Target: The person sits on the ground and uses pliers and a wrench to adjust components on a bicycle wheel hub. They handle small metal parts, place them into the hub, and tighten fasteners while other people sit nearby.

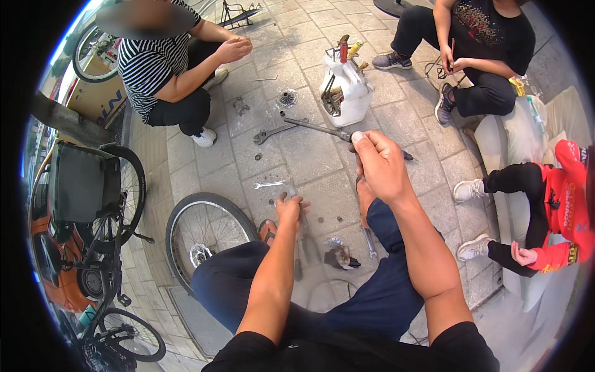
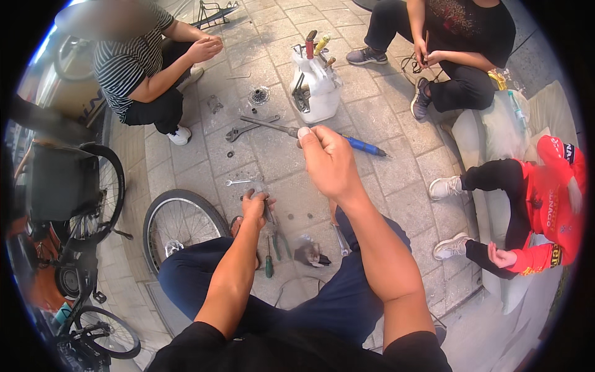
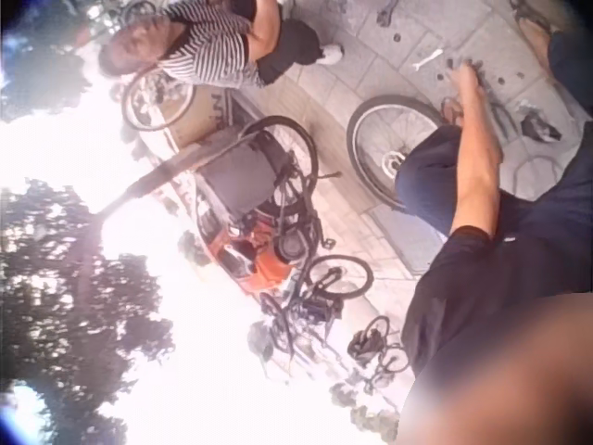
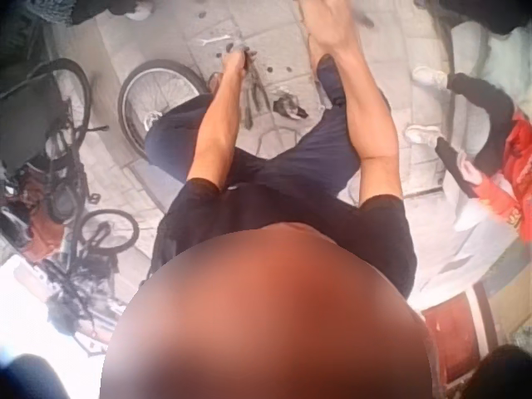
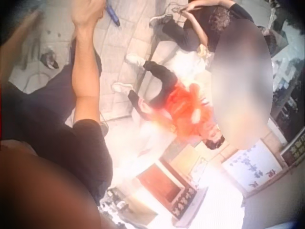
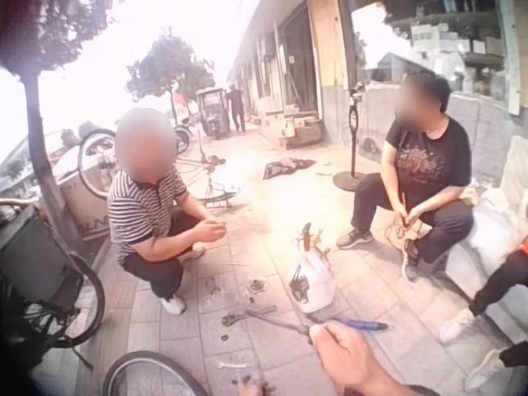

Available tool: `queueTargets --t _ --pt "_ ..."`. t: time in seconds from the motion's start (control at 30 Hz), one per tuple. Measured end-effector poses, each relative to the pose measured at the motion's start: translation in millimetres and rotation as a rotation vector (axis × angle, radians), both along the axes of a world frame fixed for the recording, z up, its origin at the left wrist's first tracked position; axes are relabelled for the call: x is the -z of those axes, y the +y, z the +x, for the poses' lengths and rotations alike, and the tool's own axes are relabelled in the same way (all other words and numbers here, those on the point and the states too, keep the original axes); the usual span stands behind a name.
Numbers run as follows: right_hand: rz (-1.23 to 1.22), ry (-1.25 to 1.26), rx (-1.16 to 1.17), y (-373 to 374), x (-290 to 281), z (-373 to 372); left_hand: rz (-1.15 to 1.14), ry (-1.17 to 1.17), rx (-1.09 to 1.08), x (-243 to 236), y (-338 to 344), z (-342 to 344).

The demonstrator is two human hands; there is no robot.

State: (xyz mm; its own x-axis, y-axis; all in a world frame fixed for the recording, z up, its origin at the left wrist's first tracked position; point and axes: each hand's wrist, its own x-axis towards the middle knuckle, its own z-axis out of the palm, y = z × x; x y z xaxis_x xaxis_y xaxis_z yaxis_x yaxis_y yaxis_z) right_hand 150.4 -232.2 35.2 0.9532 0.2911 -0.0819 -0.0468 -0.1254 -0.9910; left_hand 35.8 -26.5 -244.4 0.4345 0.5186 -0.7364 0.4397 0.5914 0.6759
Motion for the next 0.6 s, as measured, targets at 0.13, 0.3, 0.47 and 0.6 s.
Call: queueTargets --t 0.13,0.3,0.47,0.6 --pt "0.094 -0.012 0.038 2 -1 -6 0.215 -0.272 0.316 -105 5 15" --pt "0.116 -0.062 0.075 12 3 -10 0.452 -0.406 0.617 -214 16 1" --pt "0.142 -0.056 0.038 29 3 -16 0.632 -0.466 0.661 -260 15 -23" --pt "0.140 -0.098 0.020 41 2 -21 0.715 -0.535 0.636 -261 15 -28"
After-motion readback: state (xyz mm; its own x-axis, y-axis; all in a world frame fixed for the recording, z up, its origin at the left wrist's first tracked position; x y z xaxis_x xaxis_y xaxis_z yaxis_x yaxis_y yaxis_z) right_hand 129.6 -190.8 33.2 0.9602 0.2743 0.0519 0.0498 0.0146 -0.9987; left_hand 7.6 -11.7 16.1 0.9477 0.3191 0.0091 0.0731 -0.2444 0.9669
